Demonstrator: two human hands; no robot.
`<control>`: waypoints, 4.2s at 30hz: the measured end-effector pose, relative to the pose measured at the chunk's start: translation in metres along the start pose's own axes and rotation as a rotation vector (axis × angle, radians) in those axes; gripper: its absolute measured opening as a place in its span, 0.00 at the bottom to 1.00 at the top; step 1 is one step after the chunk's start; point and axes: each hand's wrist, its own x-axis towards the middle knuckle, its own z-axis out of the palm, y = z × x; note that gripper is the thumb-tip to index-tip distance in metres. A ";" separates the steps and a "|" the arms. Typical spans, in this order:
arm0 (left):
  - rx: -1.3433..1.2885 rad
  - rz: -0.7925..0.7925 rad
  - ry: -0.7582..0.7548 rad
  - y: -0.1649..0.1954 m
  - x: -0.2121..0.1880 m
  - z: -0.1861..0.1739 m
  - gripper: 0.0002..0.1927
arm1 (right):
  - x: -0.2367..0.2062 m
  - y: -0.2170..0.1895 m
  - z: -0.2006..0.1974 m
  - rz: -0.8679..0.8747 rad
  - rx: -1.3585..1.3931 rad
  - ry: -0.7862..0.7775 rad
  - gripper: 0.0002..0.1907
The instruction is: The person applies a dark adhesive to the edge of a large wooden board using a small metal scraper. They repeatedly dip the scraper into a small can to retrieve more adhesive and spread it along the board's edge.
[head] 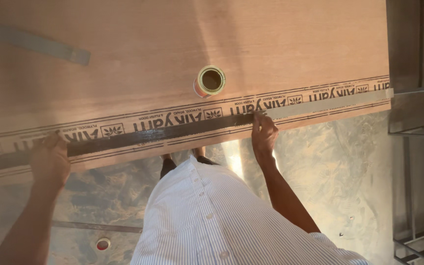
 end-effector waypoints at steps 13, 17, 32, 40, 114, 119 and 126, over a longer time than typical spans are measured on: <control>-0.122 -0.006 0.114 0.033 0.006 -0.010 0.10 | -0.002 -0.008 0.005 -0.017 0.009 0.007 0.13; 0.041 0.130 0.074 0.022 0.007 -0.009 0.06 | 0.002 0.004 0.009 0.278 -0.095 -0.057 0.10; 0.101 0.108 -0.019 -0.002 0.007 -0.018 0.07 | -0.029 -0.054 0.021 0.100 -0.048 0.006 0.07; 0.066 0.124 -0.018 -0.031 0.003 -0.005 0.09 | -0.065 -0.131 0.071 0.068 0.044 -0.086 0.05; 0.029 0.033 -0.024 -0.123 -0.012 0.011 0.09 | -0.100 -0.339 0.153 -0.281 0.164 -0.477 0.18; 0.055 0.042 0.000 -0.122 -0.010 0.012 0.09 | -0.094 -0.342 0.149 -0.273 0.168 -0.539 0.15; 0.062 0.030 0.001 -0.122 -0.006 0.020 0.11 | -0.087 -0.354 0.167 -0.341 0.189 -0.519 0.15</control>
